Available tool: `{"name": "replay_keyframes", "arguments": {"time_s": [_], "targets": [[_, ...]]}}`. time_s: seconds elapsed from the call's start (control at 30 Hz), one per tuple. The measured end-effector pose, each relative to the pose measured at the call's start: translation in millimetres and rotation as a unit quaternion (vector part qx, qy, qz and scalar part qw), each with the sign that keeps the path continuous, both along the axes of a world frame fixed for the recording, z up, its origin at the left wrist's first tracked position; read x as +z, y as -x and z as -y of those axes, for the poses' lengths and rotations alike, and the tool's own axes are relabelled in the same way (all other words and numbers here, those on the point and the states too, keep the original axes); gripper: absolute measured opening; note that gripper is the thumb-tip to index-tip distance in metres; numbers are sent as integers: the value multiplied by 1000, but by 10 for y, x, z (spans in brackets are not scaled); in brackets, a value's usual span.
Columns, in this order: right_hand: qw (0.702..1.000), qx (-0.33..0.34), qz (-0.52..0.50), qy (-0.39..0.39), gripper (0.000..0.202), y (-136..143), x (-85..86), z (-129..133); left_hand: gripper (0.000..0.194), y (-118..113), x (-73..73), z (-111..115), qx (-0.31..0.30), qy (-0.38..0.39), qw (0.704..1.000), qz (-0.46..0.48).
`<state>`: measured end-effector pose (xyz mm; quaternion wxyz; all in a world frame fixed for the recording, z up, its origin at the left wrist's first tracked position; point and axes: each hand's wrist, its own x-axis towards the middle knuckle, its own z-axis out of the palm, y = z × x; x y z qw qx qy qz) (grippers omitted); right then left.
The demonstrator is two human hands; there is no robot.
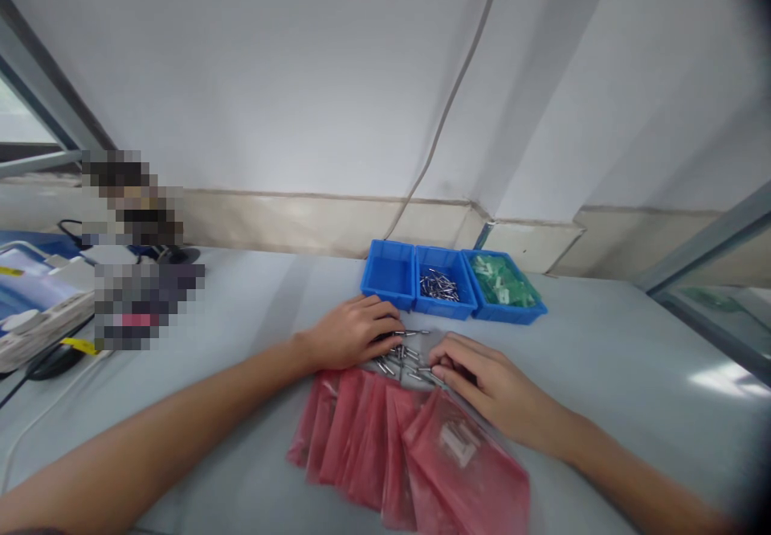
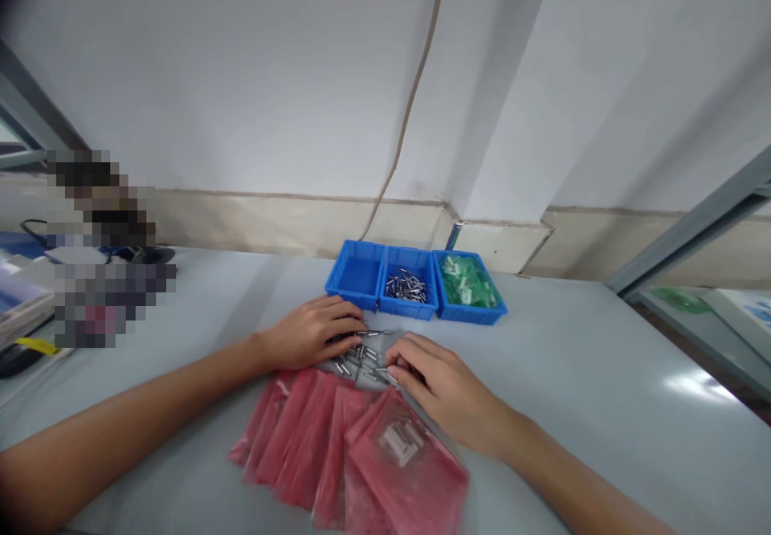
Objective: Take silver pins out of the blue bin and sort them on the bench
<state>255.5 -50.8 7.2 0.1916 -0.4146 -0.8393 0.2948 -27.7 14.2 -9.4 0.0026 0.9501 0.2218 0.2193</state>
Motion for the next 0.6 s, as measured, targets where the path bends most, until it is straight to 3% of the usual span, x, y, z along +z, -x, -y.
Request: {"name": "replay_keyframes", "arguments": {"time_s": [0.6], "targets": [[1000,-2,1,-9,22,-1,0,2,32,0,-5,-2,2,1,1000,-3]]}}
